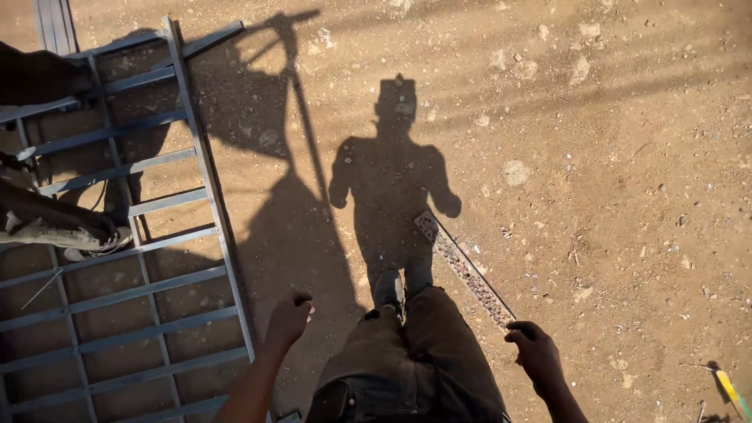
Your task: The person replaces a disc on an angle grinder and then aligns a metal strip to a frame using a hammer and the grinder.
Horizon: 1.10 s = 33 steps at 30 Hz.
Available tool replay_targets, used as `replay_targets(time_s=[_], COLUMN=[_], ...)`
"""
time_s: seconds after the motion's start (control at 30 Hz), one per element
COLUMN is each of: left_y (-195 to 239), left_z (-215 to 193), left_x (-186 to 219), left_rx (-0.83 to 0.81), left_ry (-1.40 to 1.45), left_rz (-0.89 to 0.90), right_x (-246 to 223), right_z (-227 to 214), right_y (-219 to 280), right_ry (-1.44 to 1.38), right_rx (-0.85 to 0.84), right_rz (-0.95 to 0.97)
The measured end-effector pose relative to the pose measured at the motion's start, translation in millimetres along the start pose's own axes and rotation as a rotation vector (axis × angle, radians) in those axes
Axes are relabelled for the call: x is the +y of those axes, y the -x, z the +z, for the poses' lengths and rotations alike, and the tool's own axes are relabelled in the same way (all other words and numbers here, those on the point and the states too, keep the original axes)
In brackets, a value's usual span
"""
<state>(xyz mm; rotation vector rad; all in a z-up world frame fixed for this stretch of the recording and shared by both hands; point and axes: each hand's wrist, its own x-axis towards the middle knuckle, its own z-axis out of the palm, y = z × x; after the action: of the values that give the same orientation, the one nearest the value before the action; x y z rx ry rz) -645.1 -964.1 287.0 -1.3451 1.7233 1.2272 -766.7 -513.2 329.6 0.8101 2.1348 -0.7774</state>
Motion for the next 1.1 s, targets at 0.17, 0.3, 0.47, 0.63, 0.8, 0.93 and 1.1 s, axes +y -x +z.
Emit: replay_targets(time_s=[0.17, 0.3, 0.47, 0.63, 0.8, 0.93, 1.1], left_y=[13, 7, -22, -15, 0, -2, -18], left_z=[1, -5, -26, -76, -129, -137, -131], left_x=[-4, -18, -24, 58, 155, 163, 123], left_rx=[0.006, 0.022, 0.134, 0.169, 0.298, 0.285, 0.167], left_ry=[-0.021, 0.048, 0.127, 0.277, 0.555, 0.625, 0.558], left_rz=[-0.042, -0.096, -0.202, -0.216, -0.187, -0.150, -0.363], right_x=[-18, -49, -106, -254, -400, -478, -522], right_z=[16, 28, 42, 33, 31, 38, 62], right_y=[-30, -55, -120, -140, -141, -129, -138], right_ry=[0.078, 0.160, 0.010, 0.082, 0.163, 0.123, 0.196], right_rx=[-0.054, -0.131, -0.255, -0.263, -0.261, -0.292, -0.316], right_rz=[-0.005, -0.033, -0.023, -0.083, -0.230, -0.293, -0.313])
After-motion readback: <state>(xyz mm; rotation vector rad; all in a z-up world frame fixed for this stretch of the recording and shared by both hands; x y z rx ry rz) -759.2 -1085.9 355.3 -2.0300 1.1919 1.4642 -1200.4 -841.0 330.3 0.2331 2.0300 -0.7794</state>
